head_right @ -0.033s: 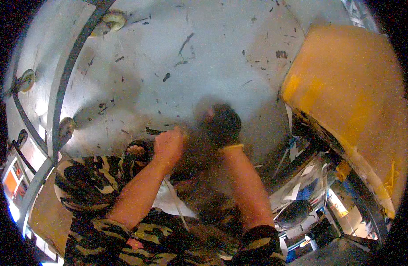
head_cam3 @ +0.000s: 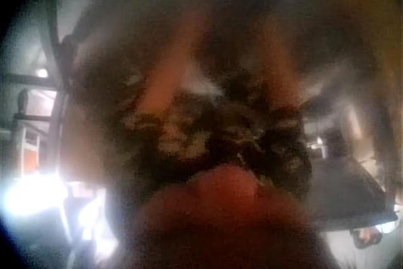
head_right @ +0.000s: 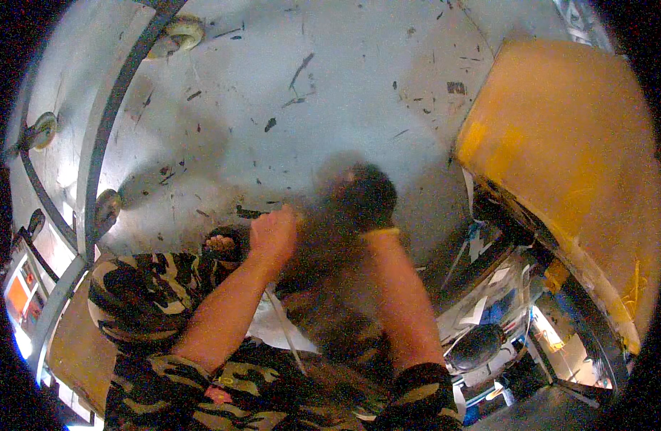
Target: The person applies black adhesive strips to metal sheets using a hand tool to press them down.
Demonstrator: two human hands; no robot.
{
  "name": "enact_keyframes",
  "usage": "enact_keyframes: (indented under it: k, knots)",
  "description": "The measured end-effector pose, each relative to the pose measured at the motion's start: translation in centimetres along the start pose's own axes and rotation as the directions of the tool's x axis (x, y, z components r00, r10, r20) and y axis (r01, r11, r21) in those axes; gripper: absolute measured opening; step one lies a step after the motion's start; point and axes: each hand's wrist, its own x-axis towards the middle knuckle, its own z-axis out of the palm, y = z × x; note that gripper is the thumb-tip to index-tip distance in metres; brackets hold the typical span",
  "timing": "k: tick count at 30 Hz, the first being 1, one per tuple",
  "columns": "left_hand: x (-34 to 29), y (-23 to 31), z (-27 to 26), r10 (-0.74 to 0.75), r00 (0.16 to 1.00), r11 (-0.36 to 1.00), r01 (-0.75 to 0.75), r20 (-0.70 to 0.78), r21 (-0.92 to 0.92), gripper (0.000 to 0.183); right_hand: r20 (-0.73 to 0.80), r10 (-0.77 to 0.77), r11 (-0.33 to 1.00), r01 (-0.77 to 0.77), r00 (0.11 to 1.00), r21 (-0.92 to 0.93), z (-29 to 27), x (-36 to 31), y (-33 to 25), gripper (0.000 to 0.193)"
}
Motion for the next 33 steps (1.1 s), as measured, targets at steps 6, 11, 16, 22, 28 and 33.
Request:
enact_keyframes:
  k: [6, 11, 16, 22, 28, 33]
  knots:
    - [1.3, -1.3, 1.4, -0.015, 0.990, 1.000, 0.014, -0.139, -0.008, 0.023, -0.236, -0.280, 0.946, 0.309, 0.931, 0.097, 0.4, -1.3, -1.6, 0.028]
    - [1.3, -1.2, 1.3, -0.039, 0.993, 0.999, 0.038, -0.109, -0.008, 0.027, -0.114, -0.124, 0.992, 0.122, 0.986, -0.026, 0.3, -0.9, 0.1, 0.017]
    - [1.4, -1.1, 1.4, -0.082, 0.994, 0.997, 0.081, -0.074, -0.004, 0.029, -0.160, -0.284, 0.959, 0.284, 0.945, -0.021, -0.5, -1.7, -0.5, 0.018]
    - [0.6, -0.4, 0.4, -0.043, 0.994, 0.997, 0.037, -0.098, -0.062, 0.031, -0.128, -0.256, 0.965, 0.261, 0.958, 0.022, 0.9, -2.8, -1.2, 0.021]
    - [1.4, -2.0, 2.7, 0.002, 0.989, 0.998, -0.012, -0.145, -0.063, 0.030, -0.130, -0.237, 0.969, 0.245, 0.963, 0.043, -0.4, -1.6, -0.8, 0.019]
    - [1.6, -1.8, 2.4, -0.062, 0.991, 0.998, 0.058, -0.117, -0.040, 0.024, -0.087, -0.159, 0.987, 0.158, 0.983, -0.017, 0.0, -1.6, 0.1, 0.019]
